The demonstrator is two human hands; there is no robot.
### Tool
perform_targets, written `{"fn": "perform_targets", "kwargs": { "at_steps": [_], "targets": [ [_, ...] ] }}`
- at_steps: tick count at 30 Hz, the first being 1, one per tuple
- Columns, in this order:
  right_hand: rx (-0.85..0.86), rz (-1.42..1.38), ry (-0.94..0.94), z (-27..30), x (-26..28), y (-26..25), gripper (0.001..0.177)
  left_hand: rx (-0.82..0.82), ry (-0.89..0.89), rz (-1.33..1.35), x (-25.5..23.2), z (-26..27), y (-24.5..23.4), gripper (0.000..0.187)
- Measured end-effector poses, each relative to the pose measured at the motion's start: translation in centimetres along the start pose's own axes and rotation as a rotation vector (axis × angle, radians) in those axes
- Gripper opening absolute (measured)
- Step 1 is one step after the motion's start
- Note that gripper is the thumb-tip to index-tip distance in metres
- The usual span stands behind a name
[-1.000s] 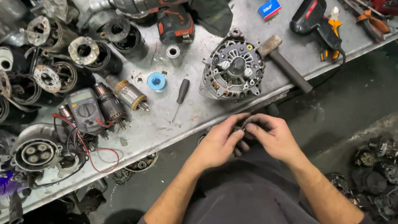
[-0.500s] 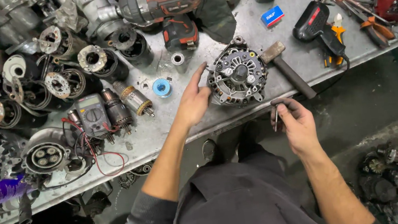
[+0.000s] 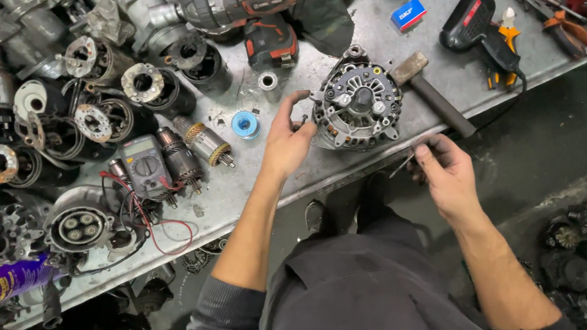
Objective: The person works on an alternator placed on a cluttered metal workbench. They use a hammer to tap the component, then insert bolts into the housing. The person uses a red power drill to tighten the bolts and subsequently uses a long metal bar to manually tighten the fasteners further.
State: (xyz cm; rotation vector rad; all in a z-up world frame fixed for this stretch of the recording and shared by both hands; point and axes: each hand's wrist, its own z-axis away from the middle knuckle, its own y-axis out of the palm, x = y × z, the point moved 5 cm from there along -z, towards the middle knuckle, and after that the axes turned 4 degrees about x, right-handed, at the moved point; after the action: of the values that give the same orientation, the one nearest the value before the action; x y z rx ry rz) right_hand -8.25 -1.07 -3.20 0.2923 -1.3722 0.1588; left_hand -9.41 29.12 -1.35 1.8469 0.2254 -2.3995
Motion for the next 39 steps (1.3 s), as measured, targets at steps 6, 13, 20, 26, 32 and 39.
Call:
{"fn": "perform_targets", "kwargs": {
  "at_steps": [6, 13, 20, 26, 32, 39],
  "targets": [
    [-0.014, 0.175, -0.155, -1.2, 1.8, 0.9, 0.02, -0.012, -0.062, -0.057, 1.4, 0.4, -0.1, 0.041],
    [-0.02, 0.542, -0.293, -0.7, 7.2, 5.0, 0.018, -0.033, 0.153, -0.129, 1.8, 4.7, 2.5, 0.034],
    [-0.095, 0.929, -0.783, -1.3, 9.2, 4.5, 0.013, -0.193, 0.152, -0.632, -1.2, 4.1, 1.6, 0.06],
    [-0.103, 0.996, -0.801, -1.8, 8.7, 4.0, 0.014, -0.193, 0.185, -0.661, -0.2, 4.3, 2.0, 0.056],
    [-0.047, 1.178, -0.885, -1.7, 9.0, 5.3, 0.018, -0.167, 0.179, -0.632, -0.7, 4.2, 1.6, 0.056],
    [-0.037, 1.048, -0.753, -1.2, 9.9, 2.4, 0.034, -0.165, 0.272, -0.551, 1.2, 4.2, 1.3, 0.059]
  ]
}}
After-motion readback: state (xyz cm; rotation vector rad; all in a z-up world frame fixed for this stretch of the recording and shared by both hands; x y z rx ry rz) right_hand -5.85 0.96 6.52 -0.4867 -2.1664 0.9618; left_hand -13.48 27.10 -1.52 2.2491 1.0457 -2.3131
